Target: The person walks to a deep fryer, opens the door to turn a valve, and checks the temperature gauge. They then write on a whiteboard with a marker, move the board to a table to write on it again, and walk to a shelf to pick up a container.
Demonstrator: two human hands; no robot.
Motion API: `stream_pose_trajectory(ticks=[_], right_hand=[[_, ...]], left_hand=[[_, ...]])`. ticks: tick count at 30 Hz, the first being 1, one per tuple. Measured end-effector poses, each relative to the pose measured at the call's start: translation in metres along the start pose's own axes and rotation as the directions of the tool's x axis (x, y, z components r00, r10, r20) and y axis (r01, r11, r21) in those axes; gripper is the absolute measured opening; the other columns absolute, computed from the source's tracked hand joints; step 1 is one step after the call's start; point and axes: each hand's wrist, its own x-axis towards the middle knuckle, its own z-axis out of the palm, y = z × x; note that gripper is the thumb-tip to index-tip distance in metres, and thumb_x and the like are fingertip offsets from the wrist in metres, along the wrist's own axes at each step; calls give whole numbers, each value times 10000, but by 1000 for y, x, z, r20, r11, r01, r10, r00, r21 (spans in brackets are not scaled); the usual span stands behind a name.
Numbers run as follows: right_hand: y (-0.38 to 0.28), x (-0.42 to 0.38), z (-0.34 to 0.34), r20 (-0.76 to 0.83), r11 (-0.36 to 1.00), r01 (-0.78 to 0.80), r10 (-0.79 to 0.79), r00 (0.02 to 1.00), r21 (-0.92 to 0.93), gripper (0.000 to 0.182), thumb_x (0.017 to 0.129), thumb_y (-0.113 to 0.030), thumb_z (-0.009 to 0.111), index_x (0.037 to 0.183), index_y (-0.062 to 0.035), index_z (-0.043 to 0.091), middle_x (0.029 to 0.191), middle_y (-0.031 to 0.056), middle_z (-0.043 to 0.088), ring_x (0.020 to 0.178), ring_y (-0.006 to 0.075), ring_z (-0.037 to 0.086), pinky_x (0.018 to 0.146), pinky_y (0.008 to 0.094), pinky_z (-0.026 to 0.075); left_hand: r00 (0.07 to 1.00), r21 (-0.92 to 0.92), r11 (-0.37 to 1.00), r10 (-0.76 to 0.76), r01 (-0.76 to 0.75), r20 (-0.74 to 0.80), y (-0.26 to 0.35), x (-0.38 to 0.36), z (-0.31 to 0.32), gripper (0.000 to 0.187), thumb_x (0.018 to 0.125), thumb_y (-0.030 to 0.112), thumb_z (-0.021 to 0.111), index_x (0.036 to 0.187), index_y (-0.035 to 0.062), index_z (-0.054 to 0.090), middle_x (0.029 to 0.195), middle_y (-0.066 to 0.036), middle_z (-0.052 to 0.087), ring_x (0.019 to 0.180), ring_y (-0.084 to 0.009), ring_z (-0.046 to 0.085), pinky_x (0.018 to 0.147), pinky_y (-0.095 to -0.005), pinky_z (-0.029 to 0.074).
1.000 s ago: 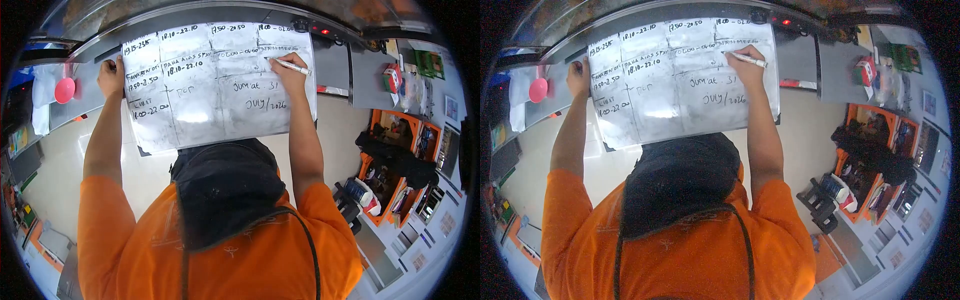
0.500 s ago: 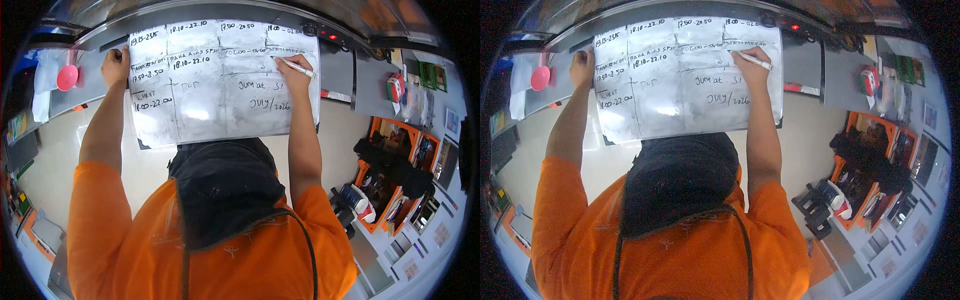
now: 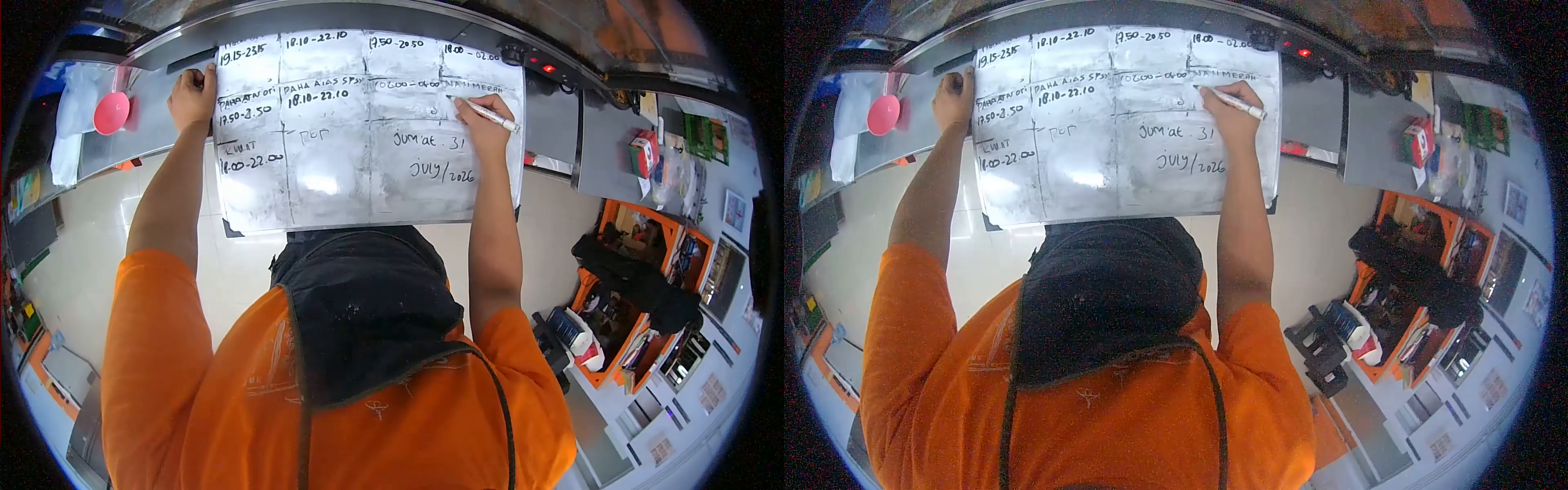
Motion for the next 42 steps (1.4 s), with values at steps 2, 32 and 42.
stream_pose_trajectory(ticks=[2, 32, 42], right_hand=[[-1, 0, 0, -3, 1000, -2, 1, 1000, -18, 187, 707, 21, 731, 733, -4, 547, 689, 83, 624, 573, 130, 610, 526, 232, 497], [-4, -2, 1, -4, 999, -19, 19, 1000, 43, 192, 715, 25, 721, 736, -1, 532, 683, 80, 612, 564, 118, 587, 525, 237, 498], [-9, -3, 3, -11, 998, -42, 42, 999, 45, 194, 713, 25, 722, 748, -2, 533, 682, 83, 614, 558, 118, 585, 508, 226, 467]], left_hand=[[1000, 8, 1000, 4, -4, -8, 1, -1, -1, 425, 811, 498, 537, 748, 81, 590, 801, -77, 623, 823, -272, 585, 782, -389, 391], [1000, 44, 999, 21, -21, 6, -1, 0, 0, 429, 818, 502, 532, 768, 82, 601, 828, -83, 622, 838, -277, 583, 790, -395, 385], [1000, 37, 999, 15, -16, 23, -1, 1, -1, 432, 819, 509, 526, 764, 86, 590, 816, -81, 612, 842, -280, 577, 790, -402, 380]])
